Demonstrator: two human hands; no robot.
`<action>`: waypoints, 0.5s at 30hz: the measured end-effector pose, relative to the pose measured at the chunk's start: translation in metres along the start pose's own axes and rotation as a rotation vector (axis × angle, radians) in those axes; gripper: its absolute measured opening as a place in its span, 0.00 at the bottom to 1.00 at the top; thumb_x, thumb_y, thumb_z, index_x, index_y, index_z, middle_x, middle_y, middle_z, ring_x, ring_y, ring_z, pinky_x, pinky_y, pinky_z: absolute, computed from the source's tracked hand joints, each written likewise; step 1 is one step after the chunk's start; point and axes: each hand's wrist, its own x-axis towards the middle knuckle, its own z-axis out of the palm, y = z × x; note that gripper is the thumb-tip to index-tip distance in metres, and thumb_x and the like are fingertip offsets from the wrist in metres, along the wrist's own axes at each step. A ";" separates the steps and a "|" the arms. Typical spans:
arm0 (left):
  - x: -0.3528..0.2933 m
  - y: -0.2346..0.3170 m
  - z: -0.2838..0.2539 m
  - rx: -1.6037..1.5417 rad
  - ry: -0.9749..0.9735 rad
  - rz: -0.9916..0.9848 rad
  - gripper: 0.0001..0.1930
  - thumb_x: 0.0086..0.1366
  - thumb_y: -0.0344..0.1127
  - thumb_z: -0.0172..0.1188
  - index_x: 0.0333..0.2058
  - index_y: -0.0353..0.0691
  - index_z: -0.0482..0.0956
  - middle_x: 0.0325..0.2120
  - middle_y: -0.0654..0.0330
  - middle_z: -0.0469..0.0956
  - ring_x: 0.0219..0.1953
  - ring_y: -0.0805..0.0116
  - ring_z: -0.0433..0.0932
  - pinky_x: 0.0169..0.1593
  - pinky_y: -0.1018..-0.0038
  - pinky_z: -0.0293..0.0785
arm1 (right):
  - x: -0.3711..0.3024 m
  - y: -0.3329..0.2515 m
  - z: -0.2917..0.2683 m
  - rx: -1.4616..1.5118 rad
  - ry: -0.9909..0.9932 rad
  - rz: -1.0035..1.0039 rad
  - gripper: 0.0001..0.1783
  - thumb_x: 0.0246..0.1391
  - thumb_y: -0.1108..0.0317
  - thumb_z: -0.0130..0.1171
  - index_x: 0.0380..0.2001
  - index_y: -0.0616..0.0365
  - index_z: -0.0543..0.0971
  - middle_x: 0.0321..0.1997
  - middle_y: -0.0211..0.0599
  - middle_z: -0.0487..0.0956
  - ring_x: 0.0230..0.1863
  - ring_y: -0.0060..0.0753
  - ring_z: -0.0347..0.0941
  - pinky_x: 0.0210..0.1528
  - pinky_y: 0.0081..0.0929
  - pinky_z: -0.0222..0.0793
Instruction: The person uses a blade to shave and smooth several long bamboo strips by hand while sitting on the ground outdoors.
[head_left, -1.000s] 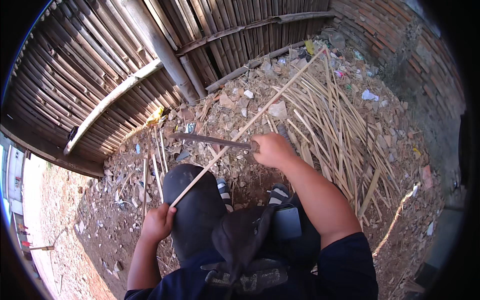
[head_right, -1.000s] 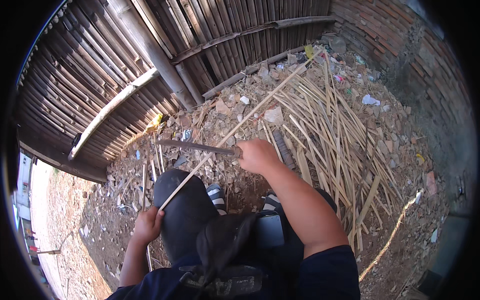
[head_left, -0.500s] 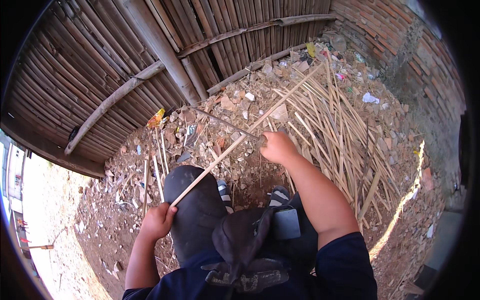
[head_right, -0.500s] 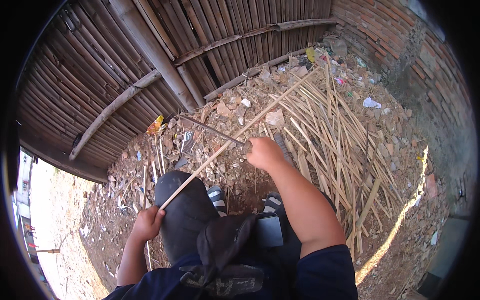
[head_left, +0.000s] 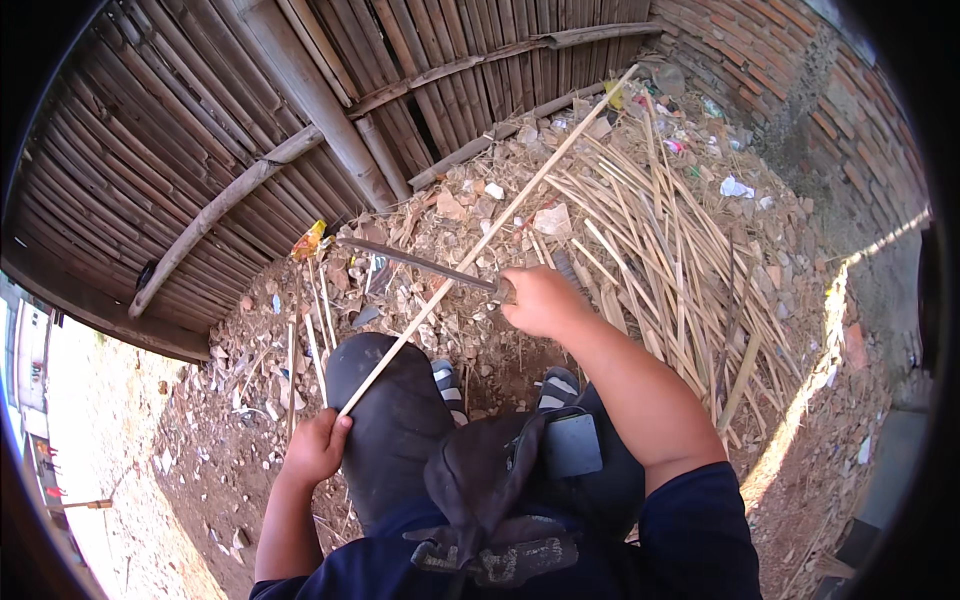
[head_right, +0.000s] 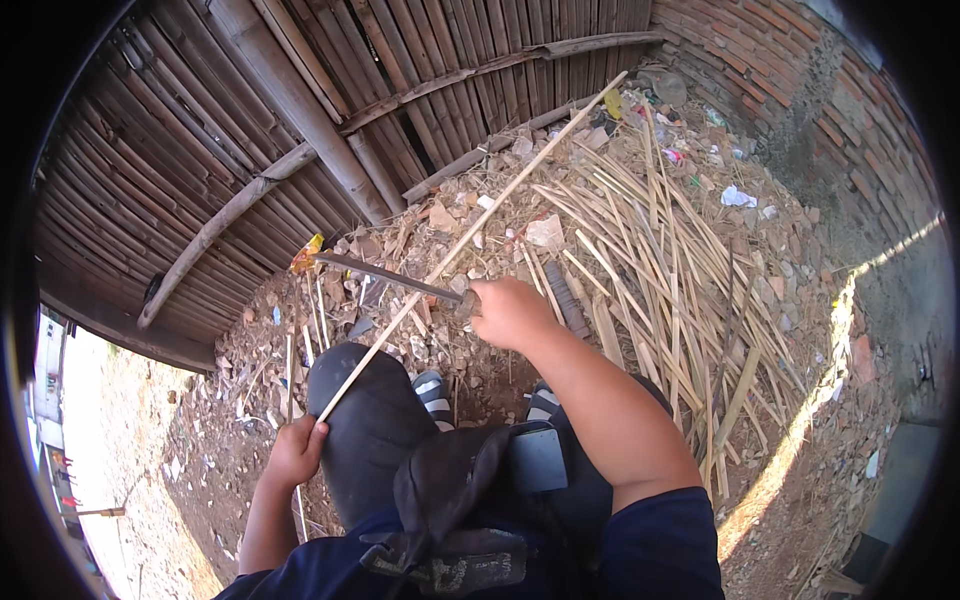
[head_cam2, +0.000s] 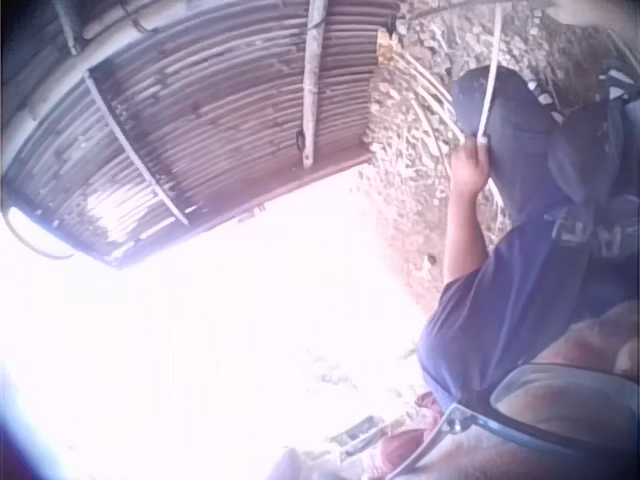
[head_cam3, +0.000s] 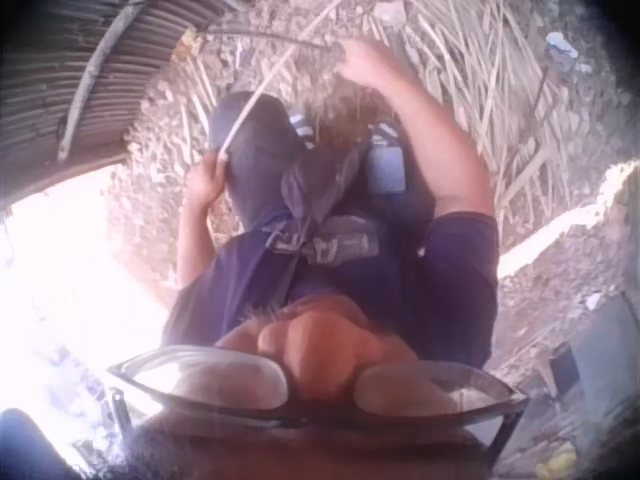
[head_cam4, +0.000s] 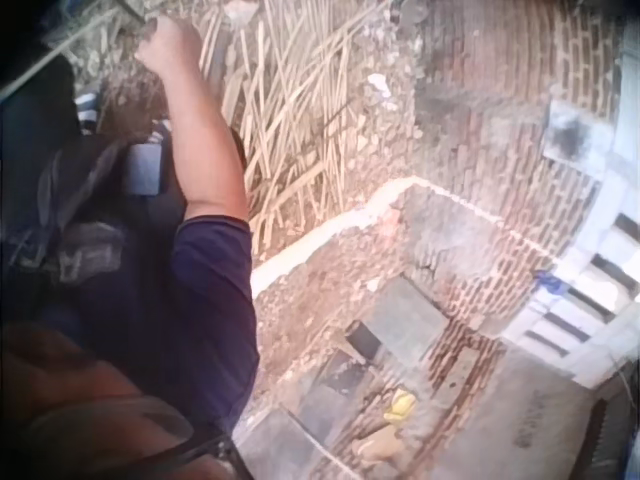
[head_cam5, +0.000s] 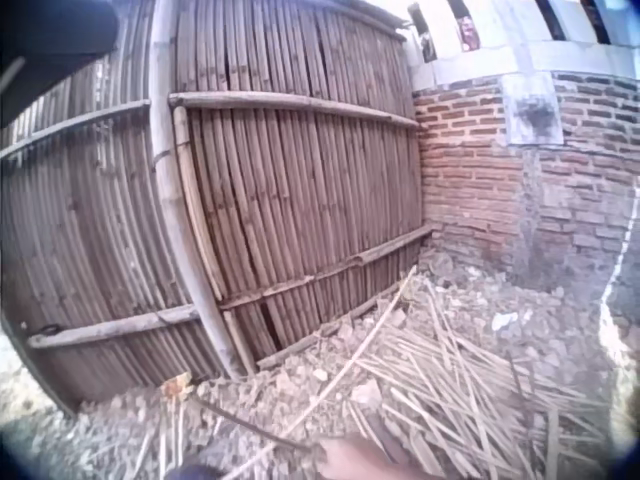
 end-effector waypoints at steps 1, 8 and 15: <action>-0.004 -0.003 0.002 -0.016 0.003 -0.033 0.21 0.74 0.47 0.55 0.28 0.34 0.74 0.22 0.41 0.77 0.28 0.36 0.79 0.34 0.51 0.74 | 0.001 -0.007 0.001 -0.036 -0.014 -0.067 0.19 0.47 0.64 0.64 0.44 0.55 0.82 0.39 0.53 0.84 0.43 0.59 0.81 0.48 0.50 0.77; 0.010 0.013 -0.008 0.077 -0.018 -0.003 0.20 0.73 0.47 0.56 0.27 0.35 0.74 0.22 0.42 0.78 0.28 0.37 0.79 0.34 0.50 0.74 | 0.013 0.054 -0.002 -0.085 0.055 0.170 0.20 0.49 0.65 0.61 0.48 0.53 0.82 0.41 0.53 0.85 0.44 0.57 0.82 0.50 0.47 0.78; -0.012 0.000 -0.003 0.044 -0.026 -0.008 0.20 0.73 0.45 0.56 0.27 0.34 0.74 0.21 0.42 0.77 0.27 0.38 0.79 0.31 0.52 0.73 | 0.002 0.004 -0.008 -0.125 -0.030 -0.092 0.21 0.45 0.62 0.66 0.45 0.55 0.82 0.35 0.54 0.83 0.40 0.59 0.81 0.45 0.51 0.77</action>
